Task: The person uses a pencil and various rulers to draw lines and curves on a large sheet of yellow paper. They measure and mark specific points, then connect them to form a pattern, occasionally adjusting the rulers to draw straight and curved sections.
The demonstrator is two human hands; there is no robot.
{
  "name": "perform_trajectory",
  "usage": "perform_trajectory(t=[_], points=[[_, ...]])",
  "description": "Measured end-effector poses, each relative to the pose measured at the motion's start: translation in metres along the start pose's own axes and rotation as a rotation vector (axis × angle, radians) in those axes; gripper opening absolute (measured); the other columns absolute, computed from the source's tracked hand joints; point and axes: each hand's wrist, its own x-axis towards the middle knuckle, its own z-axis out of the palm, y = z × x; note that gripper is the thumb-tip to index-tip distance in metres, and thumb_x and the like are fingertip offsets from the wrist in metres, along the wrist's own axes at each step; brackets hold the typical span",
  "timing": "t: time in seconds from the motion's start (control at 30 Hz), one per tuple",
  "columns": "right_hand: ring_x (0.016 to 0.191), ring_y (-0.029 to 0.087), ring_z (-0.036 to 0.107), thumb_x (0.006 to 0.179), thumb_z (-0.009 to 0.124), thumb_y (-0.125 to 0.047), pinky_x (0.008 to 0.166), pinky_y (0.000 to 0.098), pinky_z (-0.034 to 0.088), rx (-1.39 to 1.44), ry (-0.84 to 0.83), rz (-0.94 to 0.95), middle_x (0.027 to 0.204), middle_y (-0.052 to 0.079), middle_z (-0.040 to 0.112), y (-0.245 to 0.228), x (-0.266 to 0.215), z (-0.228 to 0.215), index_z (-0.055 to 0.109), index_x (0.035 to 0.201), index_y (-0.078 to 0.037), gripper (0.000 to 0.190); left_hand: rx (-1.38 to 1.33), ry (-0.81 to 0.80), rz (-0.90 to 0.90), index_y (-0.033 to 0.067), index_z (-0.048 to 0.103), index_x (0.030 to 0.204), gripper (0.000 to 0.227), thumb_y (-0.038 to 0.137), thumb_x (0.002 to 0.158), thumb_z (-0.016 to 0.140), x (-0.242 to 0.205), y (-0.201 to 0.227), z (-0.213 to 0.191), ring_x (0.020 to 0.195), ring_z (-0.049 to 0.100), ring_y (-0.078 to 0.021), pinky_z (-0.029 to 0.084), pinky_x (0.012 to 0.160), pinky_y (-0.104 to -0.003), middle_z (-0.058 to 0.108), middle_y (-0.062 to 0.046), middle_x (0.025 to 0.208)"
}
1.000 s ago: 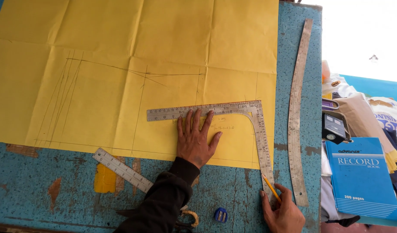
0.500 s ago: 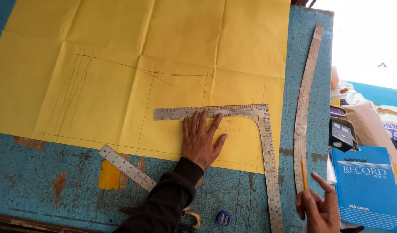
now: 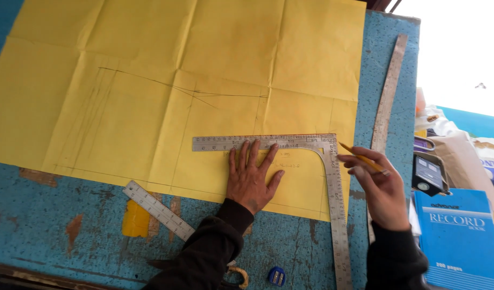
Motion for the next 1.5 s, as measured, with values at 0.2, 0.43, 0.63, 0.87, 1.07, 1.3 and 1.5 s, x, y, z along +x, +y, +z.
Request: perform_trajectory(t=[0.2,0.43,0.63,0.87,1.07,1.3,1.5], points=[[0.076,0.017,0.062,0.113,0.048,-0.013,0.08,0.0258,0.048,-0.086,0.12,-0.161,0.084,0.016,0.073,0.029,0.055,0.036,0.067,0.121,0.001,0.025,-0.075,-0.016,0.015,0.0284,0.037,0.16,0.064,0.06,0.104,0.036,-0.003,0.002,-0.003,0.146,0.033,-0.0464,0.018,0.117,-0.067,0.041,-0.02,0.15],[0.09,0.019,0.068,0.108,0.059,-0.012,0.089,0.0328,0.053,-0.234,0.135,-0.227,0.097,0.015,0.075,0.037,0.074,0.042,0.071,0.12,-0.005,0.019,-0.077,-0.008,0.019,0.0274,0.038,0.16,0.064,0.06,0.104,0.036,0.001,0.001,-0.001,0.146,0.034,-0.0465,0.019,0.117,-0.067,0.041,-0.021,0.15],[0.118,0.036,0.066,0.096,0.07,0.002,0.106,0.0495,0.047,-0.504,0.212,-0.327,0.119,0.019,0.072,0.041,0.03,0.013,0.069,0.126,-0.005,0.031,-0.052,0.0,0.012,0.0284,0.036,0.16,0.065,0.059,0.104,0.037,-0.001,0.0,0.004,0.146,0.035,-0.0461,0.021,0.116,-0.067,0.041,-0.02,0.151],[0.133,0.035,0.061,0.087,0.08,-0.02,0.107,0.0452,0.044,-0.831,0.109,-0.414,0.131,0.014,0.071,0.087,-0.008,-0.005,0.069,0.13,-0.008,0.047,-0.02,0.0,0.018,0.0291,0.037,0.159,0.064,0.06,0.103,0.038,0.0,0.0,0.0,0.146,0.034,-0.0447,0.02,0.117,-0.066,0.039,-0.019,0.151],[0.135,0.037,0.058,0.09,0.077,-0.02,0.11,0.0489,0.041,-0.798,0.101,-0.375,0.133,0.018,0.07,0.086,-0.008,-0.004,0.069,0.13,-0.006,0.043,0.01,0.003,0.017,0.0317,0.037,0.16,0.064,0.061,0.103,0.038,0.0,0.0,0.001,0.146,0.035,-0.0429,0.02,0.117,-0.065,0.041,-0.018,0.15],[0.133,0.038,0.06,0.086,0.081,-0.025,0.109,0.0513,0.041,-0.813,0.107,-0.373,0.13,0.017,0.072,0.09,-0.008,-0.006,0.07,0.129,-0.008,0.048,-0.017,0.001,0.016,0.0311,0.039,0.159,0.064,0.061,0.102,0.039,0.0,0.001,-0.002,0.145,0.036,-0.0436,0.02,0.116,-0.066,0.042,-0.018,0.149],[0.133,0.036,0.06,0.087,0.08,-0.027,0.108,0.0504,0.042,-0.82,0.126,-0.386,0.129,0.016,0.072,0.091,-0.008,-0.006,0.069,0.13,-0.009,0.048,-0.02,0.046,0.02,0.0309,0.042,0.157,0.063,0.06,0.101,0.043,-0.001,0.0,0.002,0.144,0.037,-0.0428,0.022,0.115,-0.066,0.043,-0.017,0.148]])
